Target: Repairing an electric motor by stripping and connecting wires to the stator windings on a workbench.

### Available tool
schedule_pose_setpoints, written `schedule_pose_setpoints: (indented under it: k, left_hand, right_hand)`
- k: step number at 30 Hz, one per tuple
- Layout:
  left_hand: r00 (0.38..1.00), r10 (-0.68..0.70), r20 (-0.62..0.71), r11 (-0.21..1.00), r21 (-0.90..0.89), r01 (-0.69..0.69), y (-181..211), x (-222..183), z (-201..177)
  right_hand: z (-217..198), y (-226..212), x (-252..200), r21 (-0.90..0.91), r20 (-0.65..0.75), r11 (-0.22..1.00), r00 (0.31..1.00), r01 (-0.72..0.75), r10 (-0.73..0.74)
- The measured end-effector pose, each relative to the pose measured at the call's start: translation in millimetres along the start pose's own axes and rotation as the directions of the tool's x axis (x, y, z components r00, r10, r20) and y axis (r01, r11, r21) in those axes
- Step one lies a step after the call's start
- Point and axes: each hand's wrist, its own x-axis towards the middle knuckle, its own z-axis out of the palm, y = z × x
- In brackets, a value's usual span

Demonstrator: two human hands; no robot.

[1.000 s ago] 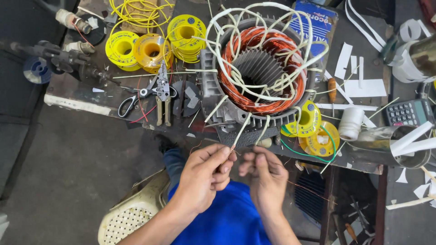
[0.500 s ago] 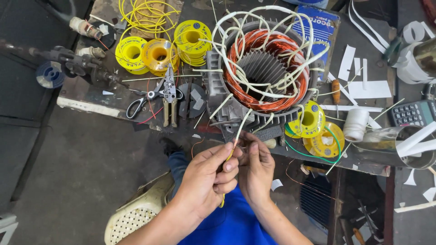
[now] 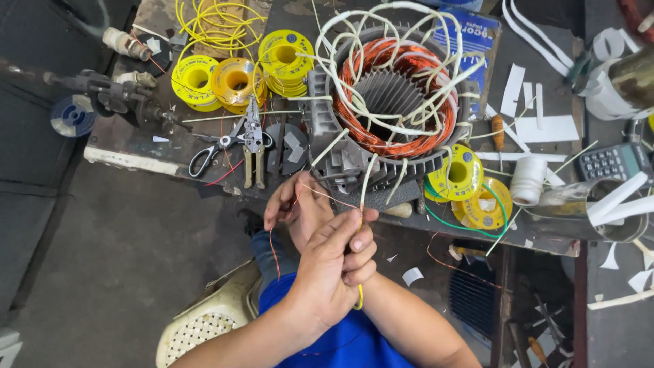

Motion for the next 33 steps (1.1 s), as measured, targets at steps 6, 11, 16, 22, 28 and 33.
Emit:
schedule_pose_setpoints:
  k: [6, 11, 16, 22, 28, 33]
  left_hand:
    - [0.996, 0.088, 0.014, 0.929, 0.36, -0.087, 20.7, 3.4, -1.0]
    - [0.983, 0.163, 0.084, 0.831, 0.526, -0.183, 23.1, 7.2, -2.3]
    - [0.926, 0.317, 0.204, 0.526, 0.775, -0.351, 26.2, 1.6, 5.2]
    - [0.797, 0.482, 0.364, 0.108, 0.878, -0.467, 20.5, 9.0, -24.8]
    - [0.941, 0.326, 0.094, 0.438, 0.867, -0.238, 36.9, -2.6, 12.4]
    - [0.99, 0.142, -0.011, 0.731, 0.675, -0.098, 35.3, 1.3, 13.3]
  right_hand:
    - [-21.9, -61.8, -24.5, -0.142, 0.308, 0.986, 0.943, -0.082, 0.123]
    - [-50.0, -169.4, -74.6, -0.981, 0.106, 0.179, 0.981, 0.076, 0.163]
    - [15.6, -224.3, -61.1, -0.953, 0.303, -0.024, 0.944, 0.303, -0.13]
    - [48.8, -198.3, -29.7, -0.767, 0.608, -0.21, 0.791, 0.606, 0.063]
    - [-14.8, -195.5, -78.1, -0.757, 0.338, 0.493, 0.903, 0.428, -0.266]
    - [-89.5, -127.7, -89.9, -0.512, -0.167, 0.809, 0.891, 0.287, -0.422]
